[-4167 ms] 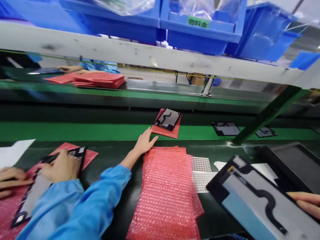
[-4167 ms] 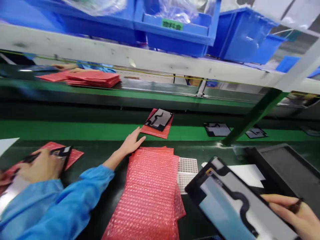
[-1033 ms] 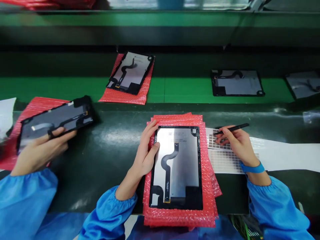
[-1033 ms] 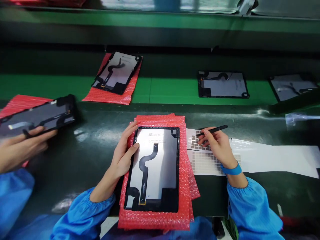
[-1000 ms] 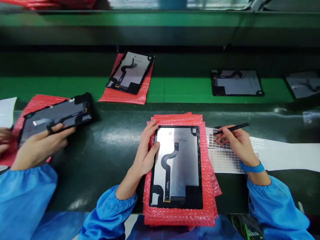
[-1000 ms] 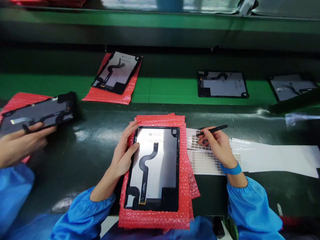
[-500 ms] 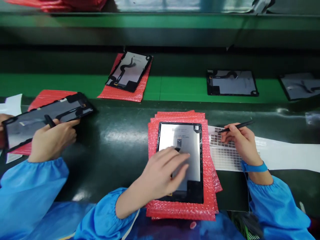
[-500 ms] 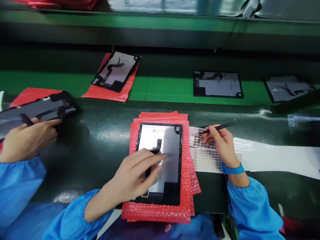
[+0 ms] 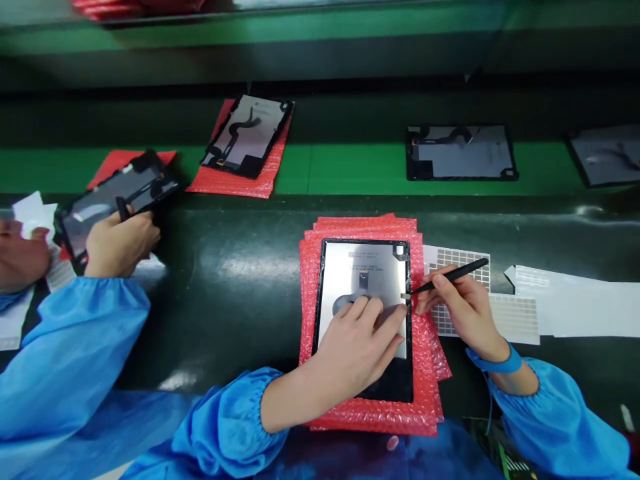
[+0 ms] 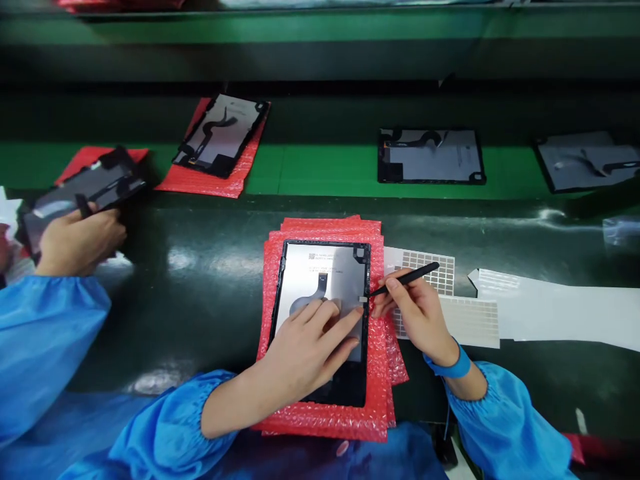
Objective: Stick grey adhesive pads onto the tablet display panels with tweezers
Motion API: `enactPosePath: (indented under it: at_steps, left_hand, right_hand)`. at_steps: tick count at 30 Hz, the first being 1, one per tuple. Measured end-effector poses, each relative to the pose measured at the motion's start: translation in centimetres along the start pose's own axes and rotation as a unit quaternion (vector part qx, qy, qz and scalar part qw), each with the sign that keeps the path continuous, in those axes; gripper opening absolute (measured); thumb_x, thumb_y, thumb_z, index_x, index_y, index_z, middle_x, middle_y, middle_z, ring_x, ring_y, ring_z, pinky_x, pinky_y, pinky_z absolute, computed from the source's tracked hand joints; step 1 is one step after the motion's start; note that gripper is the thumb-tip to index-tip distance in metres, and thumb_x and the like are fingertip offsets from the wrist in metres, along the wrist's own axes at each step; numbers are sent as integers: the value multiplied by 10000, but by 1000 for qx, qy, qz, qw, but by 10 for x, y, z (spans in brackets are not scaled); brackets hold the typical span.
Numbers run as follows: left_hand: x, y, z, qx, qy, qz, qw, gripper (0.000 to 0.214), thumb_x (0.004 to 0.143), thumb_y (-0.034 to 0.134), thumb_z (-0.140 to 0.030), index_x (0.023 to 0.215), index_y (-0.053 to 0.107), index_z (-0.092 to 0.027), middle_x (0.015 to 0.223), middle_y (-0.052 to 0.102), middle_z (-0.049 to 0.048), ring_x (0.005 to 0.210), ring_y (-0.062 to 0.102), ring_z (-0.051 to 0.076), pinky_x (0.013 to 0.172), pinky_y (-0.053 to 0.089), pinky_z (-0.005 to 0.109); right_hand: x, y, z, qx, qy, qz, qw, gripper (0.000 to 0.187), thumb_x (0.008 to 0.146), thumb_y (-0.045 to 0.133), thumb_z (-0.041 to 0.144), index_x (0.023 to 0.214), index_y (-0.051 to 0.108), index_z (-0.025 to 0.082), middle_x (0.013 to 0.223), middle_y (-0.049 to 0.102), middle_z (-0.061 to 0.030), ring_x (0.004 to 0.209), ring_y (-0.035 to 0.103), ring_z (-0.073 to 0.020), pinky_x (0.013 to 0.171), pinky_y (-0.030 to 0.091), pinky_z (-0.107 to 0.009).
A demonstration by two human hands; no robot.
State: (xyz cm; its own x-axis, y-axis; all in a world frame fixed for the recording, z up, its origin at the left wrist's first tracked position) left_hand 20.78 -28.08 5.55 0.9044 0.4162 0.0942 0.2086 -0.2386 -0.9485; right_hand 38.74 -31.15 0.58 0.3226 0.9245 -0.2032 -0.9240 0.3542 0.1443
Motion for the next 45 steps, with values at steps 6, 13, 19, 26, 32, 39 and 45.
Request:
enactPosePath:
  at_steps: [6,13,19,26,32,39,45]
  left_hand:
    - [0,-1,-1,1,-7,-21,1000,374,1066,490,-301,1391,564,-132,988,605,106,841,573,276,705,540,412]
    - [0,-2,-2,1,-3,-21,1000,375,1067,499,-290,1399,571,-132,987,609,102,842,574,263,722,528,398]
    - [1,-2,-2,0,-2,-9,1000,383,1074,492,-297,1406,569,-123,984,611,101,852,578,264,731,532,401]
    - [1,-2,0,-6,-7,-1,1000,379,1076,497,-299,1408,572,-133,988,613,99,852,578,255,736,525,395]
    - [2,-3,-1,-5,-3,5,1000,378,1071,503,-296,1403,575,-129,991,610,102,856,581,262,725,522,400]
    - [3,-2,-1,-4,-5,15,1000,384,1077,488,-300,1411,574,-131,1001,621,108,871,585,265,730,515,403]
    - [4,-3,-4,11,11,16,1000,400,1075,480,-295,1426,551,-118,1015,635,109,878,591,270,721,527,411]
  right_hand:
    - [-2,-1,-5,9,15,11,1000,324,975,735,549,951,669,233,708,762,-19,579,758,-210,557,664,-336]
    - [0,2,-3,12,13,15,1000,331,979,730,549,931,681,225,688,751,-20,566,747,-196,536,647,-310]
    - [0,1,-4,18,16,18,1000,323,982,726,552,932,680,236,702,748,-12,559,739,-183,521,638,-299]
    - [0,0,-5,13,26,17,999,335,992,705,563,930,668,236,681,728,-4,555,733,-179,528,639,-303]
    - [0,0,-6,27,28,16,999,330,981,725,552,927,684,229,691,730,-7,558,733,-174,541,650,-300]
    - [1,0,-5,27,37,20,999,334,984,717,563,939,680,234,685,727,-4,572,744,-183,557,667,-316]
    - [1,1,-5,24,37,27,999,324,993,711,550,938,679,232,685,728,-2,571,738,-173,568,671,-310]
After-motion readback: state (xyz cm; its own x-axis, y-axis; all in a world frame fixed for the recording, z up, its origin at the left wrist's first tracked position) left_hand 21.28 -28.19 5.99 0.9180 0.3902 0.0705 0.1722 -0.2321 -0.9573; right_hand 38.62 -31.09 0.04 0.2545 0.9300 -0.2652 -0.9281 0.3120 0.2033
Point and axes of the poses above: each hand's wrist, its own x-axis towards the middle knuckle, its own y-axis out of the palm, z = x × y, the point moved 6 cm from there along x, towards the middle knuckle
